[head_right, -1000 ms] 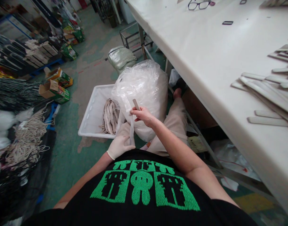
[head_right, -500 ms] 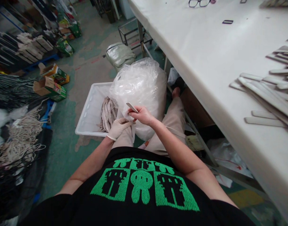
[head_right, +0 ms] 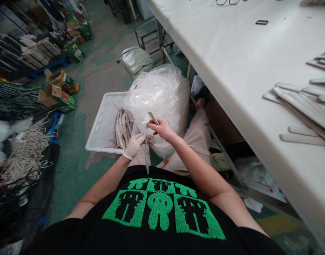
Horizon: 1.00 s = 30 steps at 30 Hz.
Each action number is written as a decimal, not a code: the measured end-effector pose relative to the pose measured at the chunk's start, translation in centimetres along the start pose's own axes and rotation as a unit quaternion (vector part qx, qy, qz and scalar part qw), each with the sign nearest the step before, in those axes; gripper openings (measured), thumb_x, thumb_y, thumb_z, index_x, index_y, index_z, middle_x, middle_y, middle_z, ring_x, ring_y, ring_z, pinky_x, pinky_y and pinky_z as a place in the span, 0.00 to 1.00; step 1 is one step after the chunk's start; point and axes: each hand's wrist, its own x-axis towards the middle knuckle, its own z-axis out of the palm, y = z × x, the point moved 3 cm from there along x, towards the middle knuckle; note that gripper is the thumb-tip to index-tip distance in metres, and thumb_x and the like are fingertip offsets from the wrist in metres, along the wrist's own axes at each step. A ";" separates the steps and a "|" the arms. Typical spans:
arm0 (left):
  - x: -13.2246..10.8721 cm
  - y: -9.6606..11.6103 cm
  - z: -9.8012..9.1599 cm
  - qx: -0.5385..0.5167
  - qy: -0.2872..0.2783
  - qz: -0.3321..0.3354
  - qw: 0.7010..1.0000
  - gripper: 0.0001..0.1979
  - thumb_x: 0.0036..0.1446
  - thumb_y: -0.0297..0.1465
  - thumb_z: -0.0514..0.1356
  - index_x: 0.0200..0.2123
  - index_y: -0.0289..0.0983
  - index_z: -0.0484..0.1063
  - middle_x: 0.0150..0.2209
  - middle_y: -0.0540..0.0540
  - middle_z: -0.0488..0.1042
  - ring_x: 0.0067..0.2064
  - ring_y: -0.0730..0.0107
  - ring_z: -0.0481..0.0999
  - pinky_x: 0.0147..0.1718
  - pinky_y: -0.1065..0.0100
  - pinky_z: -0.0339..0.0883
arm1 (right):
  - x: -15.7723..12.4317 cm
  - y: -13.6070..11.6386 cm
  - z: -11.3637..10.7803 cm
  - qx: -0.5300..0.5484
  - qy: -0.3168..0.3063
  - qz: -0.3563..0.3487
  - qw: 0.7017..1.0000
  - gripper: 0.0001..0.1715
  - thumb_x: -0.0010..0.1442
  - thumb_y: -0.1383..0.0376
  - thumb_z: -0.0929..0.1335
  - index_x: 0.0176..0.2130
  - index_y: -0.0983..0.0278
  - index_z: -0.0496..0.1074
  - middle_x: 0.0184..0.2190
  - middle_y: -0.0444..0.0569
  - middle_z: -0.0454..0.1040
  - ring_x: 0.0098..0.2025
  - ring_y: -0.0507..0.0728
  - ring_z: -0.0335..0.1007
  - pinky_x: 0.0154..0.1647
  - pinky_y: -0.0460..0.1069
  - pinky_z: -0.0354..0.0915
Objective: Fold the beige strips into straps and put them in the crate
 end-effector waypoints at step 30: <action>-4.1 -2.3 2.9 0.048 -0.234 -0.130 0.962 0.17 0.50 0.42 0.69 0.37 0.35 0.84 0.35 0.42 0.83 0.34 0.66 0.79 0.39 0.67 0.73 | 1.6 -0.8 -0.4 0.015 0.058 -0.009 0.998 0.13 0.50 0.58 0.72 0.34 0.62 0.71 0.31 0.43 0.74 0.32 0.50 0.67 0.25 0.42 0.64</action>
